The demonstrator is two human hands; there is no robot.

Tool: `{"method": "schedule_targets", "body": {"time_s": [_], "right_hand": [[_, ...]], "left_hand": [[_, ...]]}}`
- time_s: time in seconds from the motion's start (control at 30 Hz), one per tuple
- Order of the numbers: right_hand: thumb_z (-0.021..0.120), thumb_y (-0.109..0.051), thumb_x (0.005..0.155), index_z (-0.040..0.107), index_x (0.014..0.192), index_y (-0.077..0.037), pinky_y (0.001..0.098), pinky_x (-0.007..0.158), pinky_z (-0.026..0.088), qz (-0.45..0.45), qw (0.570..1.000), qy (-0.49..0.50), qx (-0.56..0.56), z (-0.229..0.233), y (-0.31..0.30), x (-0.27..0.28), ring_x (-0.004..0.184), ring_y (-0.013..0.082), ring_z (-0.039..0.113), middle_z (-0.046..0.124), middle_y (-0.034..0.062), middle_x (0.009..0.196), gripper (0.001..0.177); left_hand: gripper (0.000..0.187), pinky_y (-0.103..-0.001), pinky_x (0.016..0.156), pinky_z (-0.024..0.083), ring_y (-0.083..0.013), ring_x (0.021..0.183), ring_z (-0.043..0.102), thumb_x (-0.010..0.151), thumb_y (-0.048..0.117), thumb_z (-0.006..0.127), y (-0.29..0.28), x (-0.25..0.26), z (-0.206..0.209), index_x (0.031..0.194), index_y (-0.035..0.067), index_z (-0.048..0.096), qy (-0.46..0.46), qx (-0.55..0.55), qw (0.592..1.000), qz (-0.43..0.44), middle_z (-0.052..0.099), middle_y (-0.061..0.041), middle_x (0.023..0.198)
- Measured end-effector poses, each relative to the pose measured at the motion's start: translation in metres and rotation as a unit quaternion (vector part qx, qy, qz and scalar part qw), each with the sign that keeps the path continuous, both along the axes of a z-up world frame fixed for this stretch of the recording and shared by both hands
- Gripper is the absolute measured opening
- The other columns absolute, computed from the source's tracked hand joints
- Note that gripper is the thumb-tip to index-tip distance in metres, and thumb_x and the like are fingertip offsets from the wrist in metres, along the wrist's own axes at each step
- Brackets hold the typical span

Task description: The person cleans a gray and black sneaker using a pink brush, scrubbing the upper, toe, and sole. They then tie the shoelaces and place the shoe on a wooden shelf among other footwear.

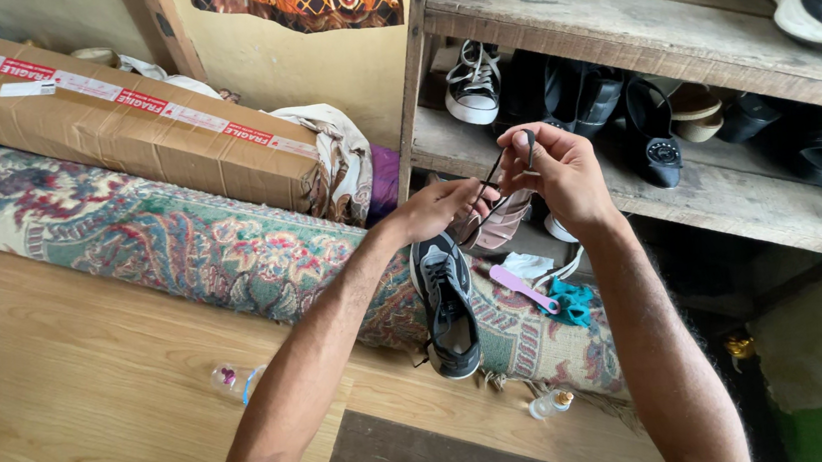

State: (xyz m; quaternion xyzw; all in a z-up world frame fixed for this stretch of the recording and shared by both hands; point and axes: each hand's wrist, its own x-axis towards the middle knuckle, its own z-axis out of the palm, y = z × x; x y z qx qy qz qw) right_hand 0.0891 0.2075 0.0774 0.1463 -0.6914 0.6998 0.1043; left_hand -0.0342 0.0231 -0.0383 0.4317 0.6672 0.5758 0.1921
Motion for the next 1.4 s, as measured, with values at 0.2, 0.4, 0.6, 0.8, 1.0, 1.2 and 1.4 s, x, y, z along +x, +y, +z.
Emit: {"method": "schedule_targets", "body": {"time_s": [0.2, 0.4, 0.6, 0.8, 1.0, 1.2, 1.4], "right_hand": [[0.058, -0.025, 0.109, 0.067, 0.109, -0.001, 0.0323, 0.075, 0.061, 0.014, 1.0, 0.005, -0.007, -0.007, 0.023, 0.005, 0.082, 0.0149, 0.069, 0.069, 0.0062, 0.089, 0.026], [0.056, -0.023, 0.11, 0.065, 0.106, -0.002, 0.0345, 0.076, 0.062, 0.003, 1.0, 0.01, -0.011, -0.008, 0.039, 0.011, 0.083, 0.0153, 0.069, 0.066, 0.0055, 0.089, 0.024], [0.055, -0.024, 0.112, 0.064, 0.104, -0.003, 0.034, 0.076, 0.062, -0.009, 1.0, 0.005, -0.025, -0.006, 0.05, 0.018, 0.082, 0.0139, 0.068, 0.065, 0.0041, 0.088, 0.024], [0.056, -0.023, 0.11, 0.067, 0.112, 0.0, 0.0329, 0.076, 0.061, -0.03, 0.999, -0.004, -0.016, -0.004, 0.061, 0.028, 0.08, 0.013, 0.068, 0.069, 0.0061, 0.089, 0.025], [0.062, -0.018, 0.107, 0.068, 0.119, 0.0, 0.0316, 0.075, 0.061, -0.047, 0.999, -0.008, -0.007, -0.004, 0.072, 0.038, 0.081, 0.0118, 0.068, 0.069, 0.0053, 0.09, 0.022], [0.066, -0.013, 0.103, 0.066, 0.118, -0.001, 0.0314, 0.075, 0.062, -0.048, 0.998, -0.015, 0.024, -0.009, 0.076, 0.039, 0.082, 0.0136, 0.07, 0.07, 0.0064, 0.09, 0.019], [0.067, -0.012, 0.101, 0.066, 0.117, 0.001, 0.0307, 0.075, 0.061, -0.015, 0.995, -0.058, 0.086, -0.015, 0.07, 0.036, 0.084, 0.0149, 0.071, 0.072, 0.0067, 0.093, 0.021]], "left_hand": [[0.058, -0.024, 0.075, 0.046, -0.006, 0.081, 0.054, 0.11, 0.052, 0.04, 0.013, -0.006, -0.02, 0.109, 0.007, 0.076, -0.026, -0.004, 0.999, -0.03, 0.06, 0.005, 0.084], [0.038, -0.023, 0.074, 0.048, -0.0046, 0.083, 0.056, 0.11, 0.039, 0.049, 0.024, 0.005, 0.004, 0.1, 0.008, 0.068, -0.059, 0.07, 0.993, -0.071, 0.062, 0.006, 0.087], [0.036, -0.022, 0.07, 0.052, -0.005, 0.072, 0.059, 0.11, 0.037, 0.049, 0.03, 0.019, 0.032, 0.093, 0.008, 0.062, -0.035, 0.103, 0.989, -0.101, 0.061, 0.004, 0.077], [0.032, -0.022, 0.057, 0.04, -0.0031, 0.063, 0.047, 0.109, 0.032, 0.058, 0.044, 0.03, 0.039, 0.094, 0.005, 0.063, -0.079, 0.115, 0.984, -0.108, 0.052, 0.007, 0.071], [0.026, -0.02, 0.054, 0.036, -0.0012, 0.063, 0.046, 0.105, 0.027, 0.064, 0.05, 0.044, 0.059, 0.105, 0.002, 0.07, -0.044, 0.106, 0.99, -0.078, 0.055, 0.008, 0.073], [0.025, -0.019, 0.061, 0.044, 0.0006, 0.07, 0.054, 0.102, 0.027, 0.068, 0.049, 0.049, 0.069, 0.108, 0.003, 0.073, 0.019, 0.117, 0.993, -0.018, 0.065, 0.007, 0.081], [0.024, -0.02, 0.065, 0.049, -0.0009, 0.073, 0.062, 0.098, 0.025, 0.072, 0.037, 0.043, 0.067, 0.101, 0.001, 0.077, 0.036, 0.084, 0.996, 0.016, 0.074, 0.002, 0.083]]}}
